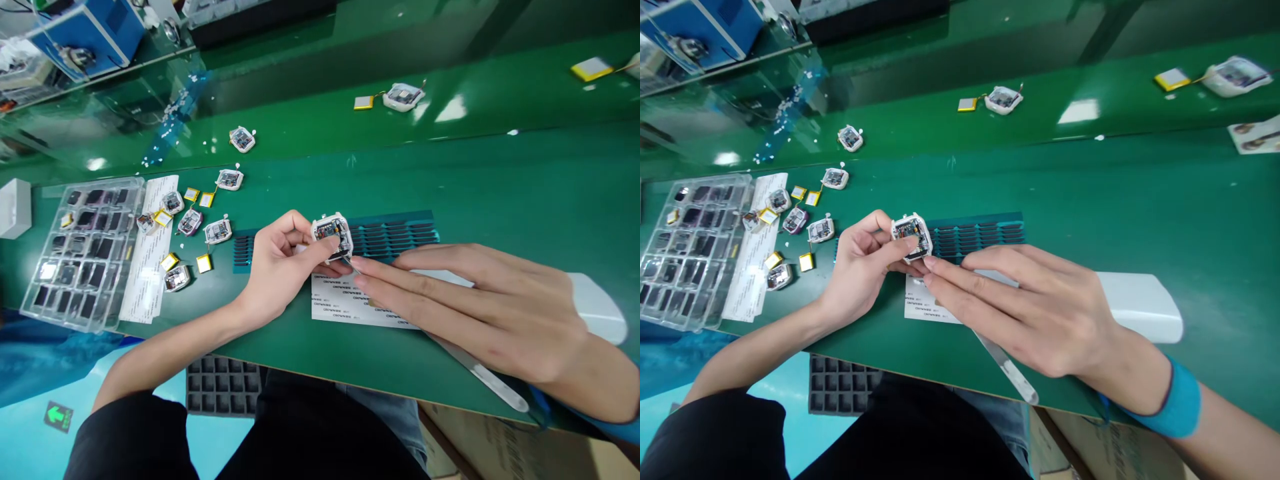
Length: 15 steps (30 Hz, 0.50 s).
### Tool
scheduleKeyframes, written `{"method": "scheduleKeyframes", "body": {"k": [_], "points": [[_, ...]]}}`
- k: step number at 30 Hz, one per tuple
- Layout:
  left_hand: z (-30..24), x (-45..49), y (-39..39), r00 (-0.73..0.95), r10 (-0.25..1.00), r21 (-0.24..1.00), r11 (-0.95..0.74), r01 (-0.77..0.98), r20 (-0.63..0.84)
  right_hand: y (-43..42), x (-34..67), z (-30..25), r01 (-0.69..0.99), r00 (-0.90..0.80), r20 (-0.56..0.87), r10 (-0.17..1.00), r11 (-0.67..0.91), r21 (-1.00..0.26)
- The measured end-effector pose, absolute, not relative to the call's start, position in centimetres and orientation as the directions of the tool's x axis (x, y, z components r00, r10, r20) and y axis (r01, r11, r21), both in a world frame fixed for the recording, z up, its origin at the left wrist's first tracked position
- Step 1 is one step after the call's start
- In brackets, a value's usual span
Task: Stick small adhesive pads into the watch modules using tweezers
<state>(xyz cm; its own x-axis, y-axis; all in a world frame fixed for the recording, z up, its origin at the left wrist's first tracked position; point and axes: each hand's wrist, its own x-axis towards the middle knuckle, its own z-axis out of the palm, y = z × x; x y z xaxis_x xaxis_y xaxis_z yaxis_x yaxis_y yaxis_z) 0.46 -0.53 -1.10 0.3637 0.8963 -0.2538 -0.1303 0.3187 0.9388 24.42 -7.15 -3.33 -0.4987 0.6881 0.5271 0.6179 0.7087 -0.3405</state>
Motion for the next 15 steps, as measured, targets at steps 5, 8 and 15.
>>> {"method": "scheduleKeyframes", "body": {"k": [5,8,15], "points": [[-1.2,0.7,-0.8,0.322,0.922,0.958,0.263,-0.117,-0.213,-8.0,23.3,-2.9,0.635,-0.466,0.539,0.702,0.689,-0.349],[-1.2,0.8,-0.9,0.276,0.944,0.970,0.216,-0.110,-0.179,-9.1,22.1,-2.4,0.675,-0.350,0.546,0.761,0.609,-0.417],[-1.0,0.7,-1.0,0.320,0.936,0.980,0.182,-0.081,-0.147,-8.8,23.1,-1.3,0.658,-0.454,0.504,0.735,0.657,-0.367]]}}
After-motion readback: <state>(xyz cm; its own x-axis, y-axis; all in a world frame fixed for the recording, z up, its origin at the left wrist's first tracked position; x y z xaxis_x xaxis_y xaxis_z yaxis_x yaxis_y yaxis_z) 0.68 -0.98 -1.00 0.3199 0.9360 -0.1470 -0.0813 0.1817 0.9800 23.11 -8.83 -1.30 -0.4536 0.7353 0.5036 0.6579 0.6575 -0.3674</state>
